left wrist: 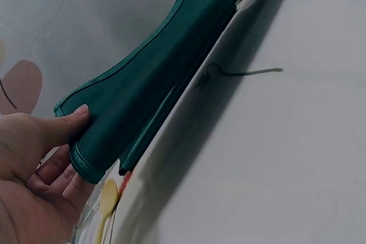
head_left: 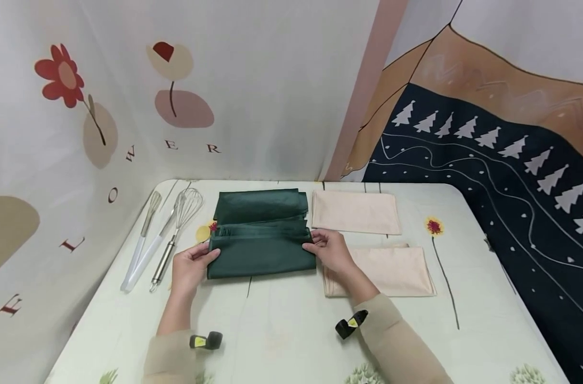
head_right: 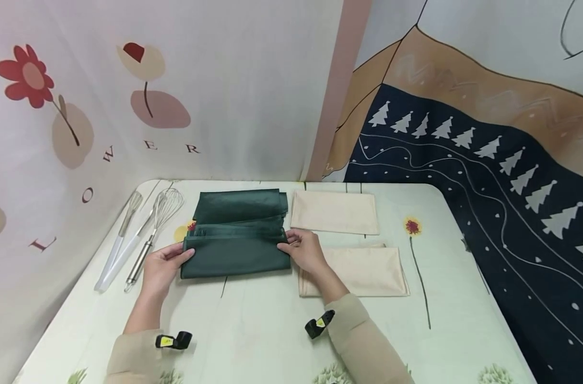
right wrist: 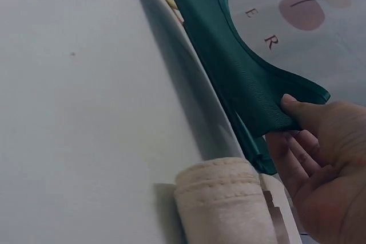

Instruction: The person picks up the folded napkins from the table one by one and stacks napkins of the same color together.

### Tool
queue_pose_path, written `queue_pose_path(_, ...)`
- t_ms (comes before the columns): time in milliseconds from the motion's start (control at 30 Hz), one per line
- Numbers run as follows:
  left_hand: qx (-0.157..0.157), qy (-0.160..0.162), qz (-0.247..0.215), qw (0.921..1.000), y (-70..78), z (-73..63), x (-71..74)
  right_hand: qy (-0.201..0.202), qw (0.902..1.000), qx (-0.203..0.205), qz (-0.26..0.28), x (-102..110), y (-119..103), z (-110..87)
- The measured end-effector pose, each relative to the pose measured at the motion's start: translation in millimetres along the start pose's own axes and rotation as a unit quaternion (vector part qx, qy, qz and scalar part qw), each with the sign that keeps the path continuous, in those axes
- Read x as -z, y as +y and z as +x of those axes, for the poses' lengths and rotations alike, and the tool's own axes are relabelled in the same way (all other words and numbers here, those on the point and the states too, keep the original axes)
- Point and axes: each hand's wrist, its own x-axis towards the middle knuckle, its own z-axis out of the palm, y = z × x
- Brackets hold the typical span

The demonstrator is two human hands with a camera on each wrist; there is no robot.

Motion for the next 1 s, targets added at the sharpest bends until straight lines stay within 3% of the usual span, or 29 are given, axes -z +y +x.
queue_pose_path(400, -0.035, -0.052, 0.001, 0.9980, 18.0, 22.3, -7.6, 0.007, 0.9997, -0.021, 0.012, 8.4, -5.5, 22.1)
queue_pose_path(1000, -0.047, -0.039, 0.018, 0.9980, 37.4, 52.5, -16.4, -0.005, 0.9997, -0.021, 0.010, 17.0, -13.4, 57.0)
